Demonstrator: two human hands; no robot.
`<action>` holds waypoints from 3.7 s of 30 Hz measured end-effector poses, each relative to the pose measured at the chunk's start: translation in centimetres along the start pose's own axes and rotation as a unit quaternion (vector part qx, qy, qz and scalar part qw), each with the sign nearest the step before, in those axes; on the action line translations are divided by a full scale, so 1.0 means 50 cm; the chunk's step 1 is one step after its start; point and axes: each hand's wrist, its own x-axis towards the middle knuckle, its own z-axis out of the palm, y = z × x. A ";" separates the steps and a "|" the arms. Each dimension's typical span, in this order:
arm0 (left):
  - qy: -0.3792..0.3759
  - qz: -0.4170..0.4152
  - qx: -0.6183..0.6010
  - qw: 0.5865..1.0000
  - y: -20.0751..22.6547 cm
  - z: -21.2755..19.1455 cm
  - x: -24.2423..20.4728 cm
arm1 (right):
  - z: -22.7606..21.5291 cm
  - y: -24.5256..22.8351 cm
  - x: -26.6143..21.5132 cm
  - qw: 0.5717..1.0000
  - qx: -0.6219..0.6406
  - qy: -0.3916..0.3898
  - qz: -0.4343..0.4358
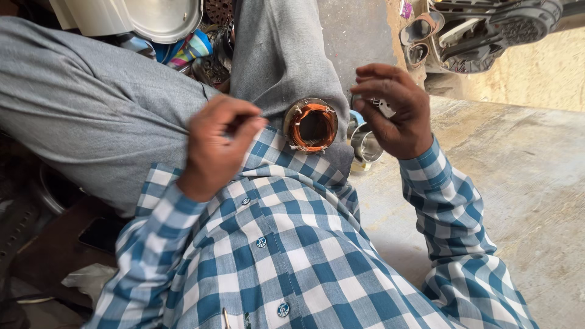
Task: The person sits on the floor and uses scissors to cut small strips of cardboard. They then insert these strips into the slots of a copper-wound electrical component, likely a motor stator, to insulate the windings.
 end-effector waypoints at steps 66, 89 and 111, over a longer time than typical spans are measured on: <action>0.214 0.053 0.320 0.922 -0.197 -0.257 0.077 | 0.104 -0.183 0.162 0.976 -0.138 -0.165 0.042; 0.375 -0.627 0.147 0.667 -0.706 -0.529 -0.335 | 0.313 0.096 0.663 0.903 -0.374 -0.065 -0.203; 0.391 -0.610 0.181 0.665 -0.629 -0.599 -0.291 | 0.272 0.038 0.601 0.888 -0.402 -0.086 -0.209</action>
